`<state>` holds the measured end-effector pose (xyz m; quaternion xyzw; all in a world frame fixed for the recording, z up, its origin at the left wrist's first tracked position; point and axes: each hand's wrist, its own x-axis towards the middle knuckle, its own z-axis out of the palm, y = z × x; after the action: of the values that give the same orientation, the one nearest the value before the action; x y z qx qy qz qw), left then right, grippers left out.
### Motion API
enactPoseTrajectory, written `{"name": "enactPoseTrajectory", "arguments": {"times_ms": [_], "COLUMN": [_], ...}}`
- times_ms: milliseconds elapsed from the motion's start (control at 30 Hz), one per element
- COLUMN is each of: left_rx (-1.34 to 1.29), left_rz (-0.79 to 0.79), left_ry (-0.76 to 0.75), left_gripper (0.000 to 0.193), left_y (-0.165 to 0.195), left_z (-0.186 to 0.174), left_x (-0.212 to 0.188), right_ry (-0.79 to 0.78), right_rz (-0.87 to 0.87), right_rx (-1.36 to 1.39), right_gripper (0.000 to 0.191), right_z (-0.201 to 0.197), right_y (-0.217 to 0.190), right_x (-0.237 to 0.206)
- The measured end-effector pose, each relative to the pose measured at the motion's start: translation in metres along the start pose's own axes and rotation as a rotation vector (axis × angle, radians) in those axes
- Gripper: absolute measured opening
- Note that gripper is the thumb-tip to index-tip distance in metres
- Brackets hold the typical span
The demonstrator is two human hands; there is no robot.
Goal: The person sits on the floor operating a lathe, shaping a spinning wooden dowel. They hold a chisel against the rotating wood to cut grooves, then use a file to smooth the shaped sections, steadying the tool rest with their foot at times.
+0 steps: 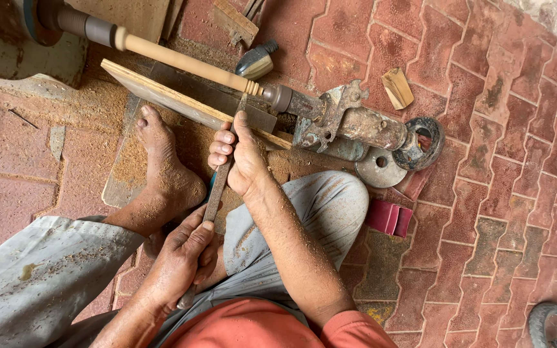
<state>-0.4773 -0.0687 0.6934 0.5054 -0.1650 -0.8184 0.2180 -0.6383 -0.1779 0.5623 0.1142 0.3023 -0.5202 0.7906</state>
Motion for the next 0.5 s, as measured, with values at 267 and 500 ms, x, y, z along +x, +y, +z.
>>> {"name": "enactPoseTrajectory", "arguments": {"times_ms": [267, 500], "left_rx": [0.035, 0.021], "left_rz": [0.035, 0.02], "left_ry": [-0.009, -0.02], "left_gripper": [0.047, 0.048], "left_y": [-0.0025, -0.0047], "left_z": [-0.0049, -0.0106], "left_x": [-0.0011, -0.0023], "right_ry": [0.004, 0.01], "right_rz": [-0.015, -0.029], "right_rx": [-0.015, -0.023], "right_gripper": [0.042, 0.042], "right_z": [-0.0013, 0.0011], "right_y": [0.0035, 0.0076], "right_x": [-0.0019, -0.0028]}}
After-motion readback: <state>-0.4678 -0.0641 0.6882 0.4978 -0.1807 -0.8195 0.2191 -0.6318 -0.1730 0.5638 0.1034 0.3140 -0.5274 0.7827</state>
